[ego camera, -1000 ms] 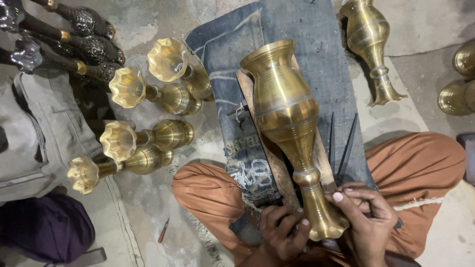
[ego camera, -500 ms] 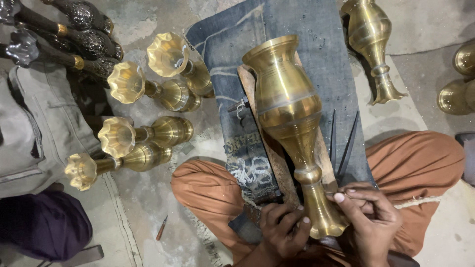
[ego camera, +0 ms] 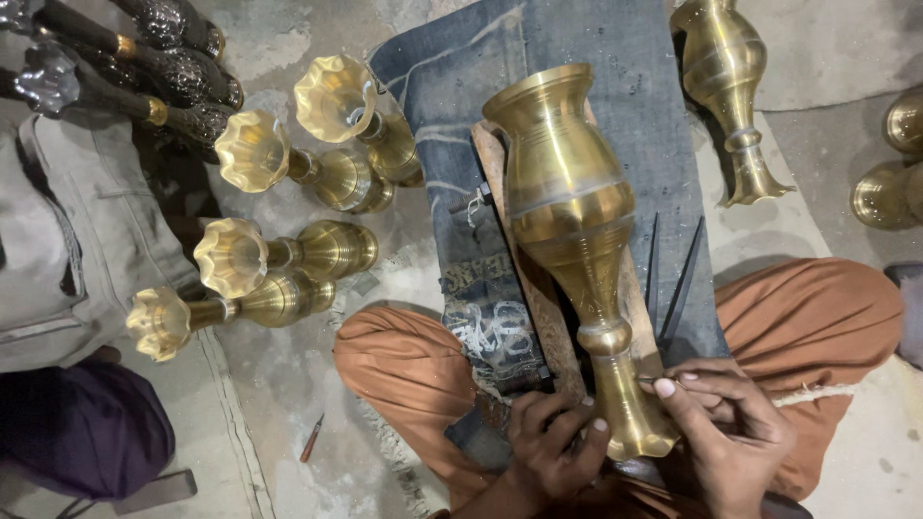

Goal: The person sits on the floor finishing a brass vase, rubbing its surface with a flat wooden block, scraping the seam area with a small hand tool, and pulling a rope wrapped around the vase to rotate it against an abrasive while holding it steady.

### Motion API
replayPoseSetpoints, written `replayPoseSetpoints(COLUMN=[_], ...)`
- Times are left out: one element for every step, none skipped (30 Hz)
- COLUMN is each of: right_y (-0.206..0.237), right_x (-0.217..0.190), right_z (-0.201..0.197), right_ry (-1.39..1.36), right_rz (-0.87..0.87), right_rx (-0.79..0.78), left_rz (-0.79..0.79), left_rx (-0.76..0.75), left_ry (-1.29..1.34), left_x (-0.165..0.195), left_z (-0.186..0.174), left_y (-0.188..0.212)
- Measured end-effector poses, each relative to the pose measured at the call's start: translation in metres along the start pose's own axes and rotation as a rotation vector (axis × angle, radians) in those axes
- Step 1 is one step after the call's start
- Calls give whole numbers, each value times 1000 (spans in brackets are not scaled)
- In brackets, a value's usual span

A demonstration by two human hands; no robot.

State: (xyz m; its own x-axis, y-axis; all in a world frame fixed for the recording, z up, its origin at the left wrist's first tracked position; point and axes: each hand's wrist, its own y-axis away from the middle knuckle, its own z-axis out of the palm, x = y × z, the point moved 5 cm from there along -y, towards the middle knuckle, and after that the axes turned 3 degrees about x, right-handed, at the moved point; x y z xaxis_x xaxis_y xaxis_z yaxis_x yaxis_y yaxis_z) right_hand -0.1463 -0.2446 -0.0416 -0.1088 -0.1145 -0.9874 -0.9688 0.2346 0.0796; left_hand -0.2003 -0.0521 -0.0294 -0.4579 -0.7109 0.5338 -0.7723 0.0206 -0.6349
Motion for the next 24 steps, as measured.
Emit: replayPoseSetpoints(right_y=[1,1,3,5,7,7,7,6,6,5,4,4,4,4,5,5,6,6,7,7,7,7,7,7], right_x=[-2,-5,-9,-14,-17,-18,-19,-19,-19,-18,-18,-17,-17,-17,-19,-21,-23,-27,-31,-35,-36,-37,-37,-39], right_z=[1,1,1,1,1,0,1,1,1,1,2,2,3,3,3,4,4,4,5,5,5,4,3,3], right_ry=[-19,-37,33,104,174,168,161,155,126,96,65,54,46,39,58,76,94,117,140,163,190,218,246,259], right_rz=[-10,-21,-61,-102,-142,-132,-122,-114,-107,-98,-89,-83,-77,-71,-87,-104,-120,-162,-205,-250,-236,-222,-208,-238], right_rx=[-6,-11,-7,-2,0,-2,-2,1,12,20,25,28,32,38,36,35,32,22,11,1,6,12,18,6], left_rz=[8,16,16,16,14,17,21,28,33,35,36,38,39,40,39,39,37,41,46,52,33,13,-7,1], left_rx=[-2,-4,0,4,8,7,6,5,-1,-7,-14,-4,6,16,8,1,-7,-12,-16,-19,-17,-15,-12,-8], left_ry=[-3,-3,-6,-9,-13,-18,-21,-22,-13,-7,-4,-8,-8,-8,-3,0,4,-2,-8,-15,-11,-6,-1,-8], left_x=[0,0,0,0,0,1,1,1,0,0,0,0,0,0,0,0,0,0,1,1,1,2,3,3], left_z=[0,0,0,1,1,1,1,1,1,0,0,0,-1,-1,-1,0,0,-1,-1,0,1,1,2,2], left_y=[0,0,0,-1,-1,-1,-1,-2,-2,-3,-3,-4,-4,-5,-5,-5,-5,-5,-5,-5,-4,-4,-4,-4])
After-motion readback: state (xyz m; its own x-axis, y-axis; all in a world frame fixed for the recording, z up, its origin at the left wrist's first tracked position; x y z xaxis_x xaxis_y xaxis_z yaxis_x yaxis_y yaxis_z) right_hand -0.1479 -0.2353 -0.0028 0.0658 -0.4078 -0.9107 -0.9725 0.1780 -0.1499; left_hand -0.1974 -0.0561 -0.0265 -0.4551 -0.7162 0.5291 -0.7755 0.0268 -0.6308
